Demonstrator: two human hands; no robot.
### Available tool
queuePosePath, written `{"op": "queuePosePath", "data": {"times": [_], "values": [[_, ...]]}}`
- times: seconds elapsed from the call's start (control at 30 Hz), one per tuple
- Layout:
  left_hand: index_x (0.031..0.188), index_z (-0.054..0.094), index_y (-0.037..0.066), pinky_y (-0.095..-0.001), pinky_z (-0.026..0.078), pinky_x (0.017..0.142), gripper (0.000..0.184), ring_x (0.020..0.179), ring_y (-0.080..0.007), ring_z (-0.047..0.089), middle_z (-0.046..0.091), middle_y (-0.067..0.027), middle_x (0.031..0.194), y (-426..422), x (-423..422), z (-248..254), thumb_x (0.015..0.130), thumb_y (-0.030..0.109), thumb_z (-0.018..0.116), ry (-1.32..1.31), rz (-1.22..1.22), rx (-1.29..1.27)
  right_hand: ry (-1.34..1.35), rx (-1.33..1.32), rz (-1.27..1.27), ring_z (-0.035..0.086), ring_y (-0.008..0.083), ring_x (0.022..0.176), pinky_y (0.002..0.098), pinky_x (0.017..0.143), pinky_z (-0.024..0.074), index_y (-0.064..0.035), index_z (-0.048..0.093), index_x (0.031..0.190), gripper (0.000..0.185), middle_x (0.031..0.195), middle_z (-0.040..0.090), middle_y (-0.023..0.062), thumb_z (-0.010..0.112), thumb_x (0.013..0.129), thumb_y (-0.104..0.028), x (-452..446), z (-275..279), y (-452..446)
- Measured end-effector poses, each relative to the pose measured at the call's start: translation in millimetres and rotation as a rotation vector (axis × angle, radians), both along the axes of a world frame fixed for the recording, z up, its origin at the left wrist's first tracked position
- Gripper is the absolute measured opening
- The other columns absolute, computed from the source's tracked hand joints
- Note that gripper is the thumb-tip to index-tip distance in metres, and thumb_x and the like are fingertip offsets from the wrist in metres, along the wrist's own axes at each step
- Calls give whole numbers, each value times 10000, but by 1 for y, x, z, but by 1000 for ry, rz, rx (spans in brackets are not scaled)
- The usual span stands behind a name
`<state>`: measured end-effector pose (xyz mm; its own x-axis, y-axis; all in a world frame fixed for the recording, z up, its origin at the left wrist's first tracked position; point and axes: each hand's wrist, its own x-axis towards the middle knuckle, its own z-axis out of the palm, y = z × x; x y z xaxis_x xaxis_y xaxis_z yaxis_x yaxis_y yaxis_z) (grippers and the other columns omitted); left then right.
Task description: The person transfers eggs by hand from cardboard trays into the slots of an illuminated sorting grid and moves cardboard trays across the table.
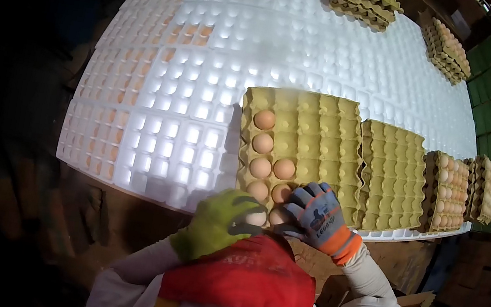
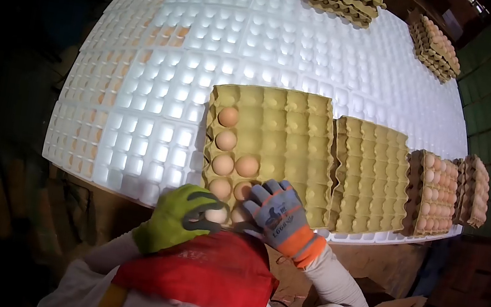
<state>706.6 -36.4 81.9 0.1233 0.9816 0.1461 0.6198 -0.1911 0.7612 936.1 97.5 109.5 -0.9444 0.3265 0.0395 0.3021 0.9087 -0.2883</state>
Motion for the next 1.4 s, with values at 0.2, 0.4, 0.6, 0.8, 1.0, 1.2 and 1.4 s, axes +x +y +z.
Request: {"op": "queuePosePath", "data": {"times": [0.2,0.4,0.6,0.8,1.0,1.2,1.4], "values": [[1238,597,59,-348,529,863,384,1080,-204,600,584,-87,1131,0,-19,-6,871,94,706,-557,195,-153,42,-124,-39,550,280,1002,443,878,424,-158,647,1096,401,1081,584,66,753,794,-401,12,1,5],[1246,612,142,-422,551,763,458,996,-348,633,598,-143,1134,25,12,-4,824,224,771,420,155,-42,-128,-83,33,585,306,1028,421,922,466,-95,639,1162,535,1103,597,92,836,740,-358,-3,5,3],[1312,572,63,-382,571,865,447,1088,-246,660,597,-114,1298,-3,-17,-28,889,98,713,-818,359,-405,536,-1250,-317,644,250,1081,373,931,521,-33,604,1292,571,1237,627,150,828,771,-92,18,31,13],[1374,588,80,-378,528,969,542,1160,-219,618,594,-102,1295,28,-28,-24,856,49,746,-551,302,-51,-200,211,10,609,284,951,432,750,529,-120,656,1073,491,1059,577,78,821,733,-434,-42,-15,16],[1211,700,185,-420,565,753,503,975,-306,649,581,-134,1236,69,19,-11,738,293,834,592,331,12,303,-1305,-426,689,267,994,382,855,570,-91,556,1359,480,1255,645,138,651,890,-132,6,7,49],[1215,699,190,-417,555,845,500,1050,-286,660,617,-99,1195,55,-26,4,756,322,846,-57,365,-85,297,-729,-371,653,201,868,325,773,550,-118,613,1307,424,1152,628,99,653,885,-111,-25,-5,73],[1247,696,115,-365,536,898,530,1056,-245,660,656,-111,1204,30,-99,-47,786,307,874,-504,524,-88,-354,170,-224,671,307,827,454,671,528,-206,683,976,312,1040,590,116,814,757,-386,-76,11,41]]}}
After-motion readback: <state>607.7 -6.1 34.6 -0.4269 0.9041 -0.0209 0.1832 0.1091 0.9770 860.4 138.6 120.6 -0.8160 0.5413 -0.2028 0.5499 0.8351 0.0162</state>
